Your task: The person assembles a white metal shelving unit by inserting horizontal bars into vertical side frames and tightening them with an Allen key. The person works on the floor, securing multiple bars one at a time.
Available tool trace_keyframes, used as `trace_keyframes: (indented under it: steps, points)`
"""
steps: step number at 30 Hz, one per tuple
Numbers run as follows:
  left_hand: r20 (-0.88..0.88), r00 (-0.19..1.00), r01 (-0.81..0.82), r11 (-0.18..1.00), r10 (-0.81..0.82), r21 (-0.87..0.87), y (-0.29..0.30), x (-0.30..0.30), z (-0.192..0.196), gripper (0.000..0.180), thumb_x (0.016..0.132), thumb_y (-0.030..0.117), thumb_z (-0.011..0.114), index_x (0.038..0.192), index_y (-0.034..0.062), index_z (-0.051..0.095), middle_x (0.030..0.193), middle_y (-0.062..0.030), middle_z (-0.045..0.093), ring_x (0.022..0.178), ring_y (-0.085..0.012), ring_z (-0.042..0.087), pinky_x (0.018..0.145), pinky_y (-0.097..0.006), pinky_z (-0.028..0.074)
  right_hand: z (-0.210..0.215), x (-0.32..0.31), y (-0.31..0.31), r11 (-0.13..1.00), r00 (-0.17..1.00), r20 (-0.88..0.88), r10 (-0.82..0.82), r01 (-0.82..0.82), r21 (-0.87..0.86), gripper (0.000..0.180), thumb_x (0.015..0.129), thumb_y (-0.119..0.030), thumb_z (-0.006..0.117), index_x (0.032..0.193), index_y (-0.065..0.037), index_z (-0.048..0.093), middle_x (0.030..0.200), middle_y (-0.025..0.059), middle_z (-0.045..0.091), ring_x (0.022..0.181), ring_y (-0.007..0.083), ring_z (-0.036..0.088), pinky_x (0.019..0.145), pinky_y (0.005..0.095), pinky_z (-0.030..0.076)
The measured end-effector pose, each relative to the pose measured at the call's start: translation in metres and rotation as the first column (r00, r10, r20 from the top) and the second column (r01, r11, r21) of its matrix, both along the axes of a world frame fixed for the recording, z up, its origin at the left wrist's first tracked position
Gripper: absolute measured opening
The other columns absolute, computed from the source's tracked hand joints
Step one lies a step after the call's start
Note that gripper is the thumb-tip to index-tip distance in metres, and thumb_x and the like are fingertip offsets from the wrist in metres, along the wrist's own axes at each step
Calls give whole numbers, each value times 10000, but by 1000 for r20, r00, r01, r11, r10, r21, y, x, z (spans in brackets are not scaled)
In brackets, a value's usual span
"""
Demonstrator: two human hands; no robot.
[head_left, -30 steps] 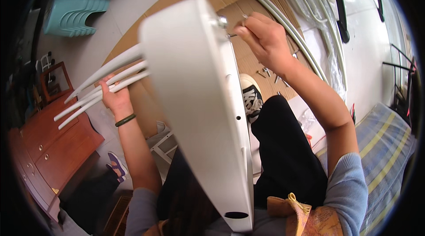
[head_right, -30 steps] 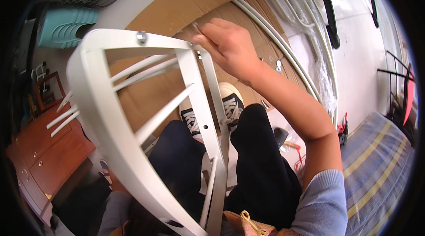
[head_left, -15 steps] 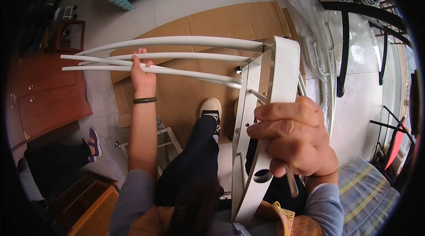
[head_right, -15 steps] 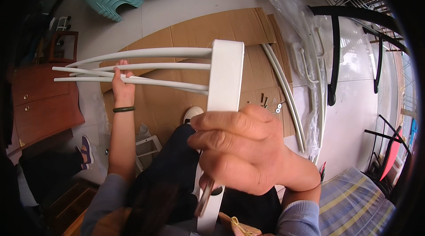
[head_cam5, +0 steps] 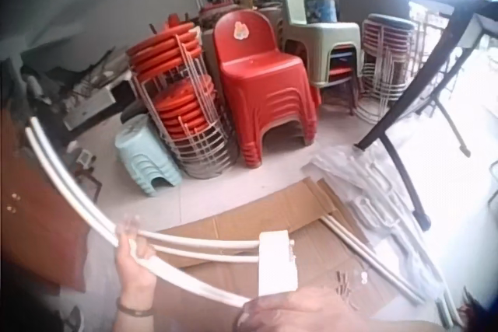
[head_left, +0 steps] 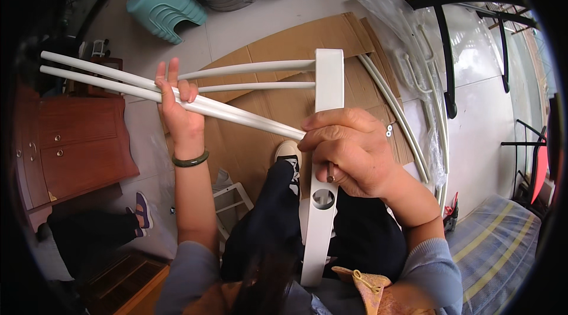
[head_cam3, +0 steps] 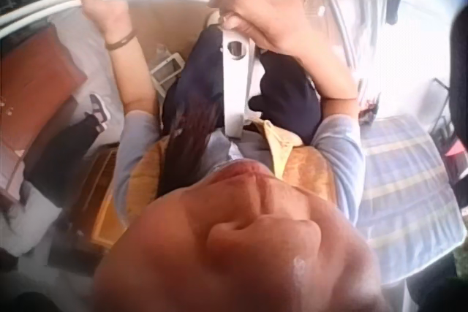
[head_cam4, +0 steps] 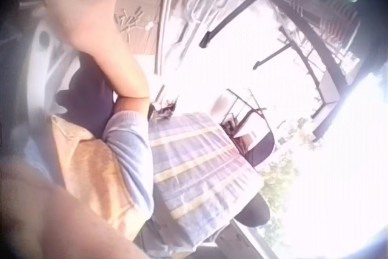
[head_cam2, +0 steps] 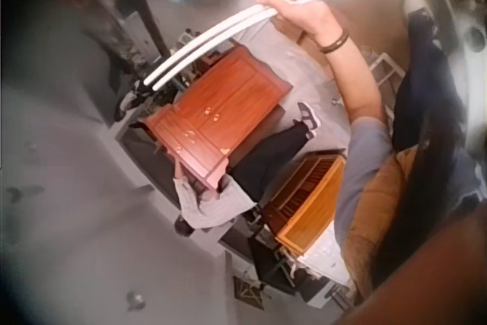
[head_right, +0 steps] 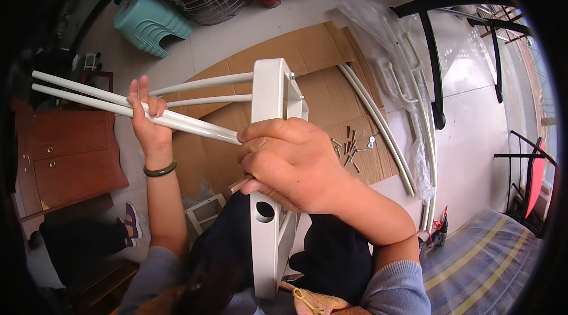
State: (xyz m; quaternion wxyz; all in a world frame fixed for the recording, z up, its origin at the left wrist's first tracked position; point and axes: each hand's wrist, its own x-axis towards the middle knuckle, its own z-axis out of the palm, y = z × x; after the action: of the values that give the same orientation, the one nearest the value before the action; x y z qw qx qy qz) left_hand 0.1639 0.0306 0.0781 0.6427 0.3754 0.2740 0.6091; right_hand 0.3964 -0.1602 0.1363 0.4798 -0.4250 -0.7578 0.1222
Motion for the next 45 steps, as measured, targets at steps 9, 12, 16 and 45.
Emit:
trace_keyframes:
  steps: [9, 12, 16, 45]
  points:
    - [-292, 952, -110, 992, 89, -55, -25, 3, 0, 128, 885, 174, 505, 937, 69, 452, 923, -87, 535, 619, -112, 469, 445, -197, 325, -12, -10, 7, 997, 994, -104, -41, 48, 58, 205, 725, -277, 608, 711, -89, 528, 742, 25, 567, 813, 201, 575, 535, 285, 435]
    - [-355, 921, -217, 968, 161, -124, -30, 10, -18, 180, 877, 193, 520, 958, 53, 441, 946, -93, 521, 837, -191, 571, 458, -206, 358, -17, -11, 7, 991, 989, -141, -53, 69, 113, 228, 757, -296, 573, 689, -86, 517, 720, 27, 578, 791, 214, 584, 538, 284, 435]
    - [-318, 914, -302, 946, 251, -121, -11, 21, -22, 222, 879, 203, 520, 965, 24, 423, 927, -95, 505, 856, -191, 547, 482, -227, 373, -17, -8, 5, 990, 988, -143, -60, 77, 115, 228, 768, -293, 573, 681, -92, 508, 696, 26, 580, 788, 216, 586, 538, 283, 434]
    - [-33, 996, 80, 996, -81, -36, 32, 17, -8, 217, 866, 172, 532, 1046, 55, 497, 954, -34, 540, 662, -74, 446, 482, -188, 365, -69, 65, 15, 705, 689, -270, -673, 707, 48, 171, 670, 2, 681, 827, -38, 629, 737, 68, 567, 605, 154, 545, 517, 237, 434]
